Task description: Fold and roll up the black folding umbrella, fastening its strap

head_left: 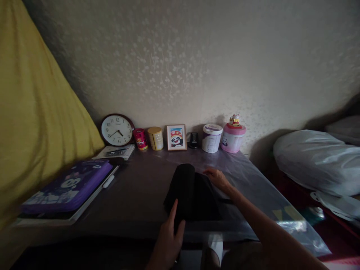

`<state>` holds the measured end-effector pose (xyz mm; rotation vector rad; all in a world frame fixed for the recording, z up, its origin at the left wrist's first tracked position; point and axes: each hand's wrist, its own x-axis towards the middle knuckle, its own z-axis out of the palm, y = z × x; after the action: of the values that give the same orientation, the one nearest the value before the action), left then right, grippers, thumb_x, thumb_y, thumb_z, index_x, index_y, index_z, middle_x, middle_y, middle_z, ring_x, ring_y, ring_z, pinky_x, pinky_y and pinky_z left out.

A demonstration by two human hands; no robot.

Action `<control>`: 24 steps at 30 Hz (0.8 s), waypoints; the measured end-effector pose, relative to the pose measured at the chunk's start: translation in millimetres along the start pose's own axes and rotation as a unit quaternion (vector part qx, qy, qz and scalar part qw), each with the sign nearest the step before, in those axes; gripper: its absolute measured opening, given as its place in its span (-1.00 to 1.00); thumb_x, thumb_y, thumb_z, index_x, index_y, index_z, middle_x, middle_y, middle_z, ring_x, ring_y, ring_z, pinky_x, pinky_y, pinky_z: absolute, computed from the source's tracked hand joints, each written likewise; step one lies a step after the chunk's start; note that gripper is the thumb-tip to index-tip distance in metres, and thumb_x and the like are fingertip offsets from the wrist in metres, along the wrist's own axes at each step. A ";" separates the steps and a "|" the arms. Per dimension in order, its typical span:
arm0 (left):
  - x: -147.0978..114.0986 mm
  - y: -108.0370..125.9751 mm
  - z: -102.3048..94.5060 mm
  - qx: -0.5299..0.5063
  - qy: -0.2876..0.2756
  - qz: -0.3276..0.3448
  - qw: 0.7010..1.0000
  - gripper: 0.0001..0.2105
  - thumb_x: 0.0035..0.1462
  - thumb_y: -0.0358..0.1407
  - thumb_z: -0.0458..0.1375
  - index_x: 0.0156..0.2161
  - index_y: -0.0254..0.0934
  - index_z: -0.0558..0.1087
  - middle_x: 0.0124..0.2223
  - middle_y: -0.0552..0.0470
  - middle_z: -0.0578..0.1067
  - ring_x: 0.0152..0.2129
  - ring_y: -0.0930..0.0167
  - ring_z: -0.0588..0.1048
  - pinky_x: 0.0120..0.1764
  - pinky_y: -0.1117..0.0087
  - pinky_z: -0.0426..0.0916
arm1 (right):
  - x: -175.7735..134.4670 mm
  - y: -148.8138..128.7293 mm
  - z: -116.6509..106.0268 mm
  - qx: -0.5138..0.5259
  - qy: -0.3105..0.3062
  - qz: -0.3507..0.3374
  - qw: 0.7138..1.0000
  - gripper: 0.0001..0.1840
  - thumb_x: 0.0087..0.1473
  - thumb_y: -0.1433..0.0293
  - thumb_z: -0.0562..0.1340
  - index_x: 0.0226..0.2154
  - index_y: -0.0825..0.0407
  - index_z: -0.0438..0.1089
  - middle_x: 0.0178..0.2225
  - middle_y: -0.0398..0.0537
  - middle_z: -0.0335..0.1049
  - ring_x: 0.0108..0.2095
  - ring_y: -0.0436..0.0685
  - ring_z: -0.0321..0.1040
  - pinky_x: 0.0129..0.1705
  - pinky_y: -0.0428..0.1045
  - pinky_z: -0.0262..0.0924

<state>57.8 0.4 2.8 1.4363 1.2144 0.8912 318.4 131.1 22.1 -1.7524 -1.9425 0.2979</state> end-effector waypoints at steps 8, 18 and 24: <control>6.6 -7.7 -5.4 0.021 0.003 0.030 0.999 -0.42 0.12 -0.18 0.00 0.23 -0.26 0.02 0.25 -0.04 0.11 0.18 0.33 0.09 0.17 0.28 0.00 | -17.9 -17.5 7.2 -0.026 -0.132 -0.191 0.972 -0.55 -0.10 0.64 0.01 -0.22 0.05 0.45 -0.20 0.00 0.44 -0.20 0.08 0.36 -0.11 -0.03 0.21; 7.6 -5.2 -7.9 0.010 -0.006 0.009 1.000 -0.43 0.13 -0.19 -0.02 0.24 -0.26 0.00 0.27 -0.03 0.08 0.19 0.34 0.05 0.18 0.27 -0.02 | -29.3 -36.6 -7.7 0.127 -0.405 -0.098 0.900 -0.63 -0.15 0.64 0.03 -0.40 0.08 0.49 -0.47 -0.11 0.45 -0.44 0.01 0.39 -0.44 -0.14 0.22; 5.2 -4.6 -7.7 0.011 -0.008 0.018 1.000 -0.44 0.14 -0.21 -0.02 0.23 -0.24 0.01 0.26 -0.02 0.09 0.19 0.34 0.05 0.19 0.22 -0.05 | -14.8 -12.4 -14.6 0.000 -0.110 0.095 0.989 -0.79 0.00 0.52 0.09 -0.39 0.12 0.44 -0.40 0.03 0.45 -0.33 0.10 0.38 -0.35 -0.09 0.17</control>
<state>50.5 7.2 -0.4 1.4831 1.1931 0.8915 315.6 112.4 37.3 -1.9802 -1.9219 0.5807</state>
